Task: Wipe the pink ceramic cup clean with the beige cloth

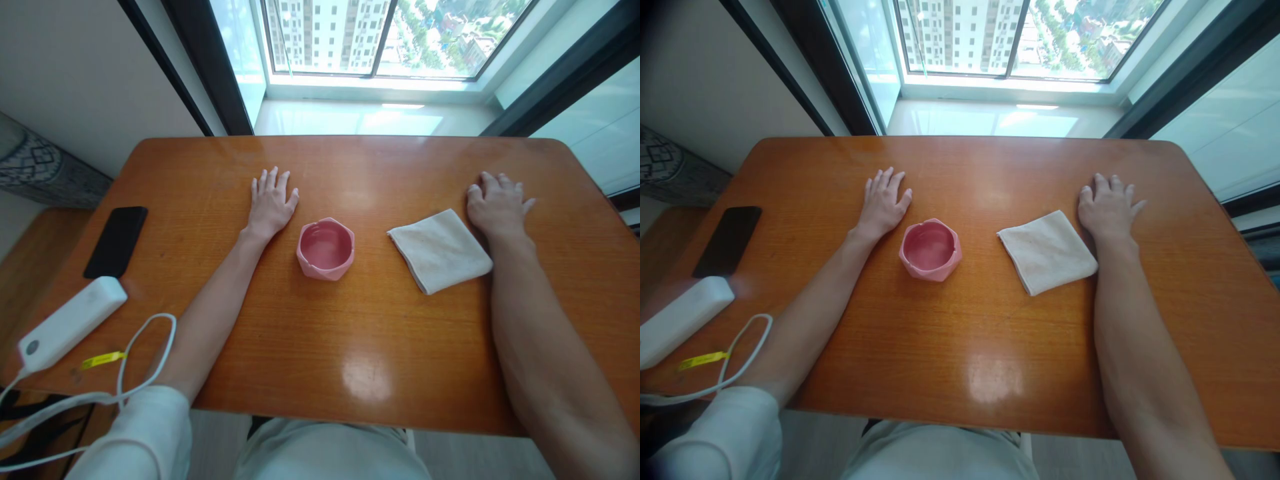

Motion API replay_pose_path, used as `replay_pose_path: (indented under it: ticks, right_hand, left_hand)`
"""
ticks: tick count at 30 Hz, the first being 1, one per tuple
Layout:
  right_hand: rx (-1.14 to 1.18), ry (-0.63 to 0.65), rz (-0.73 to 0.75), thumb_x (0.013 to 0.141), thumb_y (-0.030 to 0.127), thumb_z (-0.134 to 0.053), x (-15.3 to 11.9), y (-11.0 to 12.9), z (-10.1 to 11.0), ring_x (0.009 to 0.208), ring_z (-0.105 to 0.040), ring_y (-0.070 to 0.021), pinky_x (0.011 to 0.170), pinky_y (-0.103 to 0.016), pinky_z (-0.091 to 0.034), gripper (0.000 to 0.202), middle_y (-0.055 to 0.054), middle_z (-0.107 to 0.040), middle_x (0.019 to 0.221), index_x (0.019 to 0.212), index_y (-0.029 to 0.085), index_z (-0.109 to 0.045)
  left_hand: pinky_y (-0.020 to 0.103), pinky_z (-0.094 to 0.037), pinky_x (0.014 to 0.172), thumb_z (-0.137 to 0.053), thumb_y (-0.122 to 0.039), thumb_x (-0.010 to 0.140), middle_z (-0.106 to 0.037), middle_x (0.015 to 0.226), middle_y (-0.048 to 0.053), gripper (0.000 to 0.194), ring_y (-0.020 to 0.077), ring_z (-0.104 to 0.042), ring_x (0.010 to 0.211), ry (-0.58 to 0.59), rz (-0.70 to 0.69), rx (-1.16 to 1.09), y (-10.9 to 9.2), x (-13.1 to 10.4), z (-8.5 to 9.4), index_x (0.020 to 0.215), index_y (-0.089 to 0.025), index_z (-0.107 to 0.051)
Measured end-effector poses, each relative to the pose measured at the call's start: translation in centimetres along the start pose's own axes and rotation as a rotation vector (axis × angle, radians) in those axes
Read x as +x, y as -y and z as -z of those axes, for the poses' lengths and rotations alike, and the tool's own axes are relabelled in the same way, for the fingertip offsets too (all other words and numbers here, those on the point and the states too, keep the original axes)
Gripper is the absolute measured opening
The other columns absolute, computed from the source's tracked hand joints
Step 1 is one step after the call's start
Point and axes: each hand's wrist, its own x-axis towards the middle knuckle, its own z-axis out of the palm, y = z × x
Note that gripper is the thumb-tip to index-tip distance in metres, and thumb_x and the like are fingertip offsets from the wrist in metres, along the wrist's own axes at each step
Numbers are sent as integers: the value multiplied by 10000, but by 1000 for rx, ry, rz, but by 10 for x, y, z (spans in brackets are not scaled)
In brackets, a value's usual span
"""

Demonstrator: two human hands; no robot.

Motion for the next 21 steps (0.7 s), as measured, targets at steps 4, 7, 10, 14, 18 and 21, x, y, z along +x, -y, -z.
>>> replay_pose_path:
  ticks: [4, 7, 10, 14, 18, 21]
  right_hand:
    - [26, -34, 33, 1138, 318, -395, -9, 16, 0, 1736, -388, -457, 1342, -848, -187, 599, -237, -504, 1830, 1689, 256, -622]
    - [59, 4, 114, 1132, 321, -415, -25, 43, -2, 1757, -355, -468, 1346, -901, -131, 597, -223, -473, 1853, 1687, 230, -617]
    - [59, 46, 238, 1135, 352, -395, -52, 82, -4, 1771, -327, -462, 1343, -925, -132, 598, -222, -460, 1860, 1678, 216, -604]
    - [63, 123, 482, 1146, 358, -374, -99, 132, -11, 1762, -359, -475, 1346, -945, -174, 576, -190, -460, 1868, 1665, 252, -599]
    - [65, 204, 656, 1166, 355, -329, -135, 158, -14, 1765, -376, -440, 1380, -911, -202, 584, -154, -490, 1855, 1692, 291, -577]
    - [40, 222, 689, 1170, 336, -333, -145, 162, -13, 1766, -380, -426, 1392, -886, -226, 587, -149, -494, 1854, 1710, 290, -559]
  left_hand:
    - [615, -179, 1509, -397, -529, 1095, -389, 1898, 145, 743, 396, -297, 1808, 13, 4, 6, -3, -1, 2, 1746, -189, -507]
    - [605, -169, 1513, -388, -523, 1097, -379, 1901, 156, 754, 400, -287, 1811, 25, 14, 11, -5, -2, 4, 1750, -165, -501]
    - [617, -171, 1510, -384, -520, 1096, -375, 1901, 166, 756, 408, -282, 1812, 25, 9, 5, -5, -2, 4, 1746, -153, -504]
    - [615, -178, 1507, -397, -531, 1098, -390, 1900, 134, 734, 395, -291, 1810, 11, 1, -3, -2, -1, 2, 1743, -199, -508]
    - [607, -176, 1508, -402, -520, 1108, -383, 1900, 149, 734, 398, -292, 1809, 15, 6, 13, -2, -1, 2, 1748, -177, -504]
    - [612, -179, 1505, -409, -510, 1112, -386, 1899, 151, 724, 400, -297, 1806, 12, 3, 15, -3, -1, 2, 1746, -175, -508]
